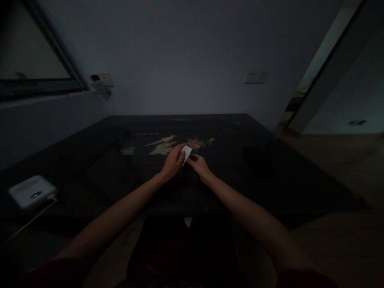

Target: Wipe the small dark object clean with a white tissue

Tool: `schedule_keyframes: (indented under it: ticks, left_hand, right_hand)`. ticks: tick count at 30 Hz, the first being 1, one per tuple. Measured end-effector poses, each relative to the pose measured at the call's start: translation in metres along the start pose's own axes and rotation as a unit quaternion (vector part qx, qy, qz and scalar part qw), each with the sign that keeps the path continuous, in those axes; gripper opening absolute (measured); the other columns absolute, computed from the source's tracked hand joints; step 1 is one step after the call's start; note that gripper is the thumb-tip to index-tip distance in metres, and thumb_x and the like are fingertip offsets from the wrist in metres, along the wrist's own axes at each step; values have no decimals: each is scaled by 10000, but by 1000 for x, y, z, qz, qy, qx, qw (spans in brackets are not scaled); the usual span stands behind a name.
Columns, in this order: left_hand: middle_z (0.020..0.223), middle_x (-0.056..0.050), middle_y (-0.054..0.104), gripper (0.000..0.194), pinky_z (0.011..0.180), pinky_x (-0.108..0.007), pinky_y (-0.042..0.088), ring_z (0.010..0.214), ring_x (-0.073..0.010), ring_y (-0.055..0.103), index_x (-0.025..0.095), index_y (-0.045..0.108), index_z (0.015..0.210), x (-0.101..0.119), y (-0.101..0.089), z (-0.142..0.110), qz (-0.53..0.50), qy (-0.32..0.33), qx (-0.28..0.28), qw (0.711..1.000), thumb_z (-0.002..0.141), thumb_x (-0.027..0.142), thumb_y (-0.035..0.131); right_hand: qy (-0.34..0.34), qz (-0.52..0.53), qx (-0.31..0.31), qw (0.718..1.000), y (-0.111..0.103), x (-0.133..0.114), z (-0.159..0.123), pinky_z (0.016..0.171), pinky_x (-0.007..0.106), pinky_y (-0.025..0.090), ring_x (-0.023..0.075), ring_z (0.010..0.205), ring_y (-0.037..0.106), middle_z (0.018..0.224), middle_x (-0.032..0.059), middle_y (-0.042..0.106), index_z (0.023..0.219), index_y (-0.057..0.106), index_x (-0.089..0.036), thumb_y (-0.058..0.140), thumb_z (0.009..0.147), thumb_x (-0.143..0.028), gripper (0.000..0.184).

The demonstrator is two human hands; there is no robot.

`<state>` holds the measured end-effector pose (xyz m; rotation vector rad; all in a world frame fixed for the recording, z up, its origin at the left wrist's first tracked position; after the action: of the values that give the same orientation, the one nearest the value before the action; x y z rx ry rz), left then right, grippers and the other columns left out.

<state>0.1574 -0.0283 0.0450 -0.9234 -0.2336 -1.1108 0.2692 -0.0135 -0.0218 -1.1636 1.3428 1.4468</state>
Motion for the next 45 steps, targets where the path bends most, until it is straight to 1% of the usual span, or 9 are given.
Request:
schedule_keyframes:
  ticks: [4,11,17,22,27,30,34,41,45]
  left_hand:
    - [1276,-139,587,401,1048,-394,376,1211,-232,513,149,525,1274,2,0,1,9,-4,-5,1000,938,291,358]
    - [1110,-110,657,330,958,-345,443,1057,-215,598,138,599,1124,-25,-2,3,-152,-142,52,977,934,298,382]
    - [907,-52,693,293,798,-278,508,851,-167,642,162,642,985,-56,13,-3,-366,-302,89,876,926,326,406]
    - [893,-64,713,306,793,-280,520,814,-161,668,147,639,1021,-62,29,-7,-510,-363,92,774,905,370,466]
    - [829,-61,715,330,760,-271,538,789,-159,677,132,648,1017,-61,35,-8,-547,-401,80,731,923,348,416]
    - [881,-69,719,333,777,-279,535,824,-169,675,135,646,1027,-59,34,-7,-548,-385,80,738,907,378,453]
    - [946,-79,713,334,821,-289,513,851,-170,666,142,634,1040,-59,28,-6,-511,-355,90,778,912,380,439]
    - [1036,-77,676,291,924,-315,449,961,-198,611,167,631,1021,-34,1,0,-291,-205,95,930,908,373,460]
    - [1118,-103,651,312,1011,-355,384,1063,-237,572,181,620,1097,-14,-6,-1,-197,-118,80,970,891,383,502]
  right_hand:
    - [0,-6,10,1000,-1,0,-1,803,332,531,177,784,673,829,33,713,849,668,-160,824,581,-338,357]
    - [21,45,-6,999,6,-6,-7,801,290,551,139,756,664,838,30,710,821,668,-160,830,614,-337,316]
    - [33,79,-4,996,6,-10,-8,798,279,572,125,767,656,869,32,709,786,672,-159,823,643,-323,265]
    - [32,81,-22,996,7,-11,-8,794,307,573,143,773,669,860,43,716,790,661,-153,804,663,-355,278]
    - [27,93,-22,995,8,-12,-9,775,306,574,149,772,671,851,41,715,783,664,-150,805,657,-369,289]
    - [30,94,-19,995,8,-12,-9,760,293,574,143,759,669,857,40,711,799,674,-144,805,659,-356,286]
    - [33,84,-15,996,8,-11,-8,774,282,571,127,739,662,851,37,706,801,673,-142,804,664,-339,274]
    - [33,70,-6,997,6,-8,-9,784,253,568,115,739,659,842,23,702,791,662,-157,833,617,-331,300]
    - [24,42,-3,999,4,-6,-7,723,262,569,125,684,656,762,11,696,774,653,-169,844,590,-355,324]
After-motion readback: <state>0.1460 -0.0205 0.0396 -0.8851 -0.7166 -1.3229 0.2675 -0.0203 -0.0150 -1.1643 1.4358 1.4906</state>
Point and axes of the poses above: each hand's wrist, its own z-axis towards the middle knuckle, its own y-axis out of the palm, x = y × z, the point moved 7 cm from there along z, towards the middle knuckle
